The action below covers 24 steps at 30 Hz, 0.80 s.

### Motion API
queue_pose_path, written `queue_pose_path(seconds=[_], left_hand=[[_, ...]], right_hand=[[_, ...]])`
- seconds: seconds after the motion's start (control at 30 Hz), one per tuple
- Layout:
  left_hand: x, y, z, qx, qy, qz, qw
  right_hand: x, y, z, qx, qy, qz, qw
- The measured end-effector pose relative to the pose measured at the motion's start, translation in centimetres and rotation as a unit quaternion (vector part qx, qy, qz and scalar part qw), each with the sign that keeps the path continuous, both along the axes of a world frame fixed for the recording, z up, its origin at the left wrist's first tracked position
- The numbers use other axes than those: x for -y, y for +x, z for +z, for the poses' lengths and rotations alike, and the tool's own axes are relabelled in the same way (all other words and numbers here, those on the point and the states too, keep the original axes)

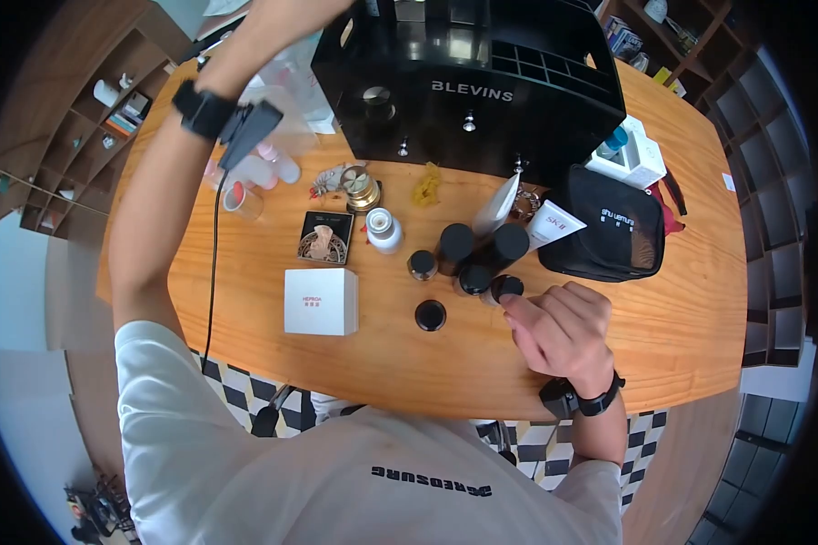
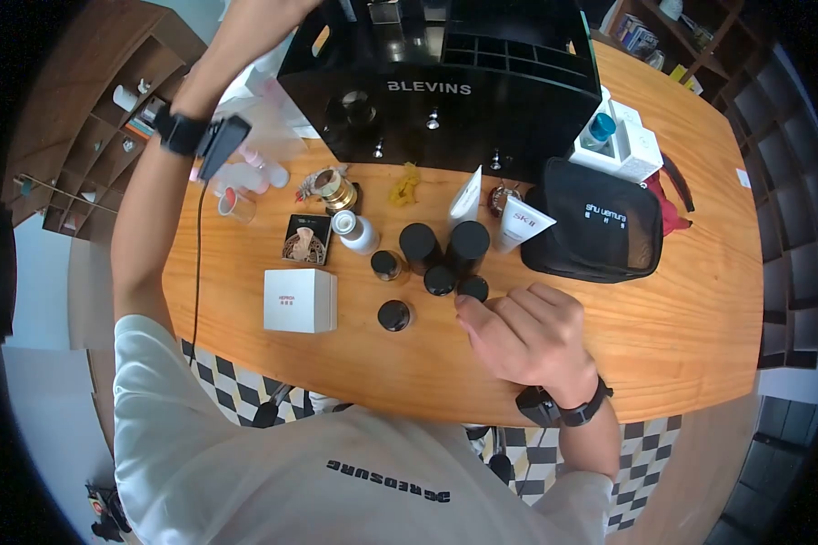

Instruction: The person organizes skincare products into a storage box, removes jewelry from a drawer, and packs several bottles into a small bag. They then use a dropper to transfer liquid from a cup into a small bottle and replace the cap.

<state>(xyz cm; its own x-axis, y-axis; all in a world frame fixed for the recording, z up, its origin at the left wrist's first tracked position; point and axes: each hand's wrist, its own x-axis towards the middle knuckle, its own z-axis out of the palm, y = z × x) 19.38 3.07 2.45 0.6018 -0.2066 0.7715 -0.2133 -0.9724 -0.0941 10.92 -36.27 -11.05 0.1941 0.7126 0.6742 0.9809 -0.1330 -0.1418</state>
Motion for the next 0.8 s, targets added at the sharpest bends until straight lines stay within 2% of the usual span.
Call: queue_pose_path(seconds=[0.03, 0.1, 0.13, 0.2, 0.23, 0.3, 0.33, 0.37, 0.4, 0.43, 0.5, 0.6, 0.73, 0.8], left_hand=[[1.6, -2.4, 0.4, -0.001, 0.002, 0.002, 1.0], [4.0, -6.4, 1.0, -0.14, -0.047, -0.044, 0.988], [2.9, -7.2, -1.3, -0.169, -0.039, -0.108, 0.979], [4.1, -10.4, -2.3, -0.266, 0.003, -0.141, 0.954], [4.2, -11.4, -3.2, -0.266, 0.003, -0.136, 0.954], [3.9, -12.9, -5.7, -0.377, 0.023, -0.075, 0.923], [3.2, -13.0, -7.4, -0.375, 0.023, -0.071, 0.924], [2.2, -12.8, -9.2, -0.415, 0.007, -0.078, 0.907], [2.0, -12.8, -9.8, -0.452, -0.009, -0.085, 0.888], [1.8, -12.9, -10.4, -0.448, -0.008, -0.083, 0.89], [2.6, -12.8, -10.5, -0.56, -0.086, -0.075, 0.821], [2.9, -12.3, -11.8, -0.516, -0.069, -0.102, 0.847], [3.3, -12.1, -11.6, -0.555, -0.064, -0.05, 0.828], [3.0, -12.6, -12.1, -0.513, -0.085, -0.079, 0.851]], right_hand=[[0.0, -0.1, 0.0, 0.004, 0.0, -0.003, 1.0], [0.0, -0.2, 0.0, 0.005, 0.009, 0.001, 1.0], [-0.1, -0.3, 0.0, 0.007, 0.015, 0.004, 1.0], [-0.1, -0.4, -0.1, 0.006, 0.015, 0.008, 1.0], [-0.1, -0.5, -0.1, 0.007, 0.012, 0.01, 1.0], [-0.2, -0.7, 0.0, 0.007, 0.009, 0.015, 1.0], [-0.2, -0.8, 0.1, 0.007, 0.004, 0.016, 1.0], [-0.2, -0.9, 0.1, 0.009, 0.005, 0.018, 1.0], [-0.2, -0.9, 0.0, 0.006, 0.003, 0.017, 1.0], [-0.3, -0.9, -0.1, 0.004, 0.001, 0.016, 1.0], [-0.4, -0.8, -0.2, 0.004, 0.001, 0.016, 1.0], [-0.4, -0.7, -0.4, -0.001, 0.004, 0.011, 1.0], [-0.5, -0.7, -0.5, -0.008, 0.014, 0.012, 1.0], [-0.4, -0.7, -0.5, -0.006, 0.011, 0.014, 1.0]])
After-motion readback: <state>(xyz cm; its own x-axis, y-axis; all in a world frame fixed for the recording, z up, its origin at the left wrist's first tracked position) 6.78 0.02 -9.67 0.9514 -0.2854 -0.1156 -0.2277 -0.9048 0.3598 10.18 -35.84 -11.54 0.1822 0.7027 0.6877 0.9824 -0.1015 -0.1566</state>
